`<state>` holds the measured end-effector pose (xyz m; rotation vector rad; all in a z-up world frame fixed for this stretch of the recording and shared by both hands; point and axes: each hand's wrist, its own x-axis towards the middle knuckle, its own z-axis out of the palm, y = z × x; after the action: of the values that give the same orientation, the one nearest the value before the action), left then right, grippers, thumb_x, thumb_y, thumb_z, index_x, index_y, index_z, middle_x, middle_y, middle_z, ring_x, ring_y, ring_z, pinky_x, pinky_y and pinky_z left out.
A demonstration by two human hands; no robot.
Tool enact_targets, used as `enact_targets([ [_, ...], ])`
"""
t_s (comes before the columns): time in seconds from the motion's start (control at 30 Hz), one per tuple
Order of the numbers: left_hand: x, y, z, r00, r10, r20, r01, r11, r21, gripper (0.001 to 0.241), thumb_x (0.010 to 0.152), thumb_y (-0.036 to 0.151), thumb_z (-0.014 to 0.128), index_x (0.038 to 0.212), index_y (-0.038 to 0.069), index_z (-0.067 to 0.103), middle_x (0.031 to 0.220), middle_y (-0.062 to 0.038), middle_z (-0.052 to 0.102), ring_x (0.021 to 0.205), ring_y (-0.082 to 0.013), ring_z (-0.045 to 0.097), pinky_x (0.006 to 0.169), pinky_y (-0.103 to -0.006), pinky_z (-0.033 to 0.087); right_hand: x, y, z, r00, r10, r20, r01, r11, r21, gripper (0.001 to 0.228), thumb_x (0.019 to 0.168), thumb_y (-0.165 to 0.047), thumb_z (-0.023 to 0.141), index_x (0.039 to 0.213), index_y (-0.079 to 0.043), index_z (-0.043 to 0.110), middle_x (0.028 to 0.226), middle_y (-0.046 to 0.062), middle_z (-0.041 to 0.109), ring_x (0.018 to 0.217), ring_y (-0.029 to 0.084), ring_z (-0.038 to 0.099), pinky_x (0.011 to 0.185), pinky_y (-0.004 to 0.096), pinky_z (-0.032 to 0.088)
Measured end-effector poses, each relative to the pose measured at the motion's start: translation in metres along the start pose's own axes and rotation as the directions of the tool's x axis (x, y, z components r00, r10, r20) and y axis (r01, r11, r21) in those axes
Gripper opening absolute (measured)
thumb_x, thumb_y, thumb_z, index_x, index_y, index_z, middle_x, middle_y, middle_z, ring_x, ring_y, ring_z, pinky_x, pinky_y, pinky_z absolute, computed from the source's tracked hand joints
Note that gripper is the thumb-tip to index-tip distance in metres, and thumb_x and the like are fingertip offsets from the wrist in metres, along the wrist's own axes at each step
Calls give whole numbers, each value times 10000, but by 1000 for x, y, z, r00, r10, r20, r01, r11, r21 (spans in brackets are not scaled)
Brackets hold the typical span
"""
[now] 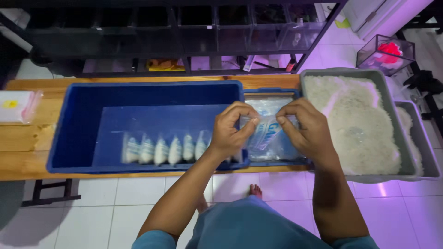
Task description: The person fills small plastic bags with white salt using a cup and places them into a blue container.
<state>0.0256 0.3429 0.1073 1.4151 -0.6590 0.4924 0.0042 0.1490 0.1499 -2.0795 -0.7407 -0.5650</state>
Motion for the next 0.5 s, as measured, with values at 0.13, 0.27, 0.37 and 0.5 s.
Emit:
enact_targets([
  [0.13,2,2,-51,1000,-15,11,15,999,-30,54,837,106,669,839,57,646,804,-101,642,736,-262,626,680,-343,486,16,-15,48,999,7,-36,-8,1000,-4,32,884,-52,643,898,-27,659,808,95,607,755,277,597,716,364,478],
  [0.27,2,1,-94,999,-36,14,36,999,-31,54,852,102,653,849,53,633,818,-89,631,748,-223,615,687,-325,479,32,-35,93,991,74,-109,-66,995,71,51,899,-62,642,896,-12,654,809,122,597,767,294,589,725,377,470],
  [0.37,2,1,-117,999,-54,4,54,999,-4,40,850,80,651,849,47,629,822,-91,634,758,-224,621,694,-323,482,37,-39,126,967,184,-176,-146,967,210,89,910,-81,639,888,5,645,804,125,580,767,244,556,735,351,453],
  [0.5,2,1,-142,999,-53,-8,53,998,38,51,848,82,656,847,42,625,820,-99,634,757,-246,625,683,-337,482,44,-40,155,955,227,-190,-170,946,278,147,838,-120,732,871,3,658,792,114,579,755,199,544,719,325,443],
])
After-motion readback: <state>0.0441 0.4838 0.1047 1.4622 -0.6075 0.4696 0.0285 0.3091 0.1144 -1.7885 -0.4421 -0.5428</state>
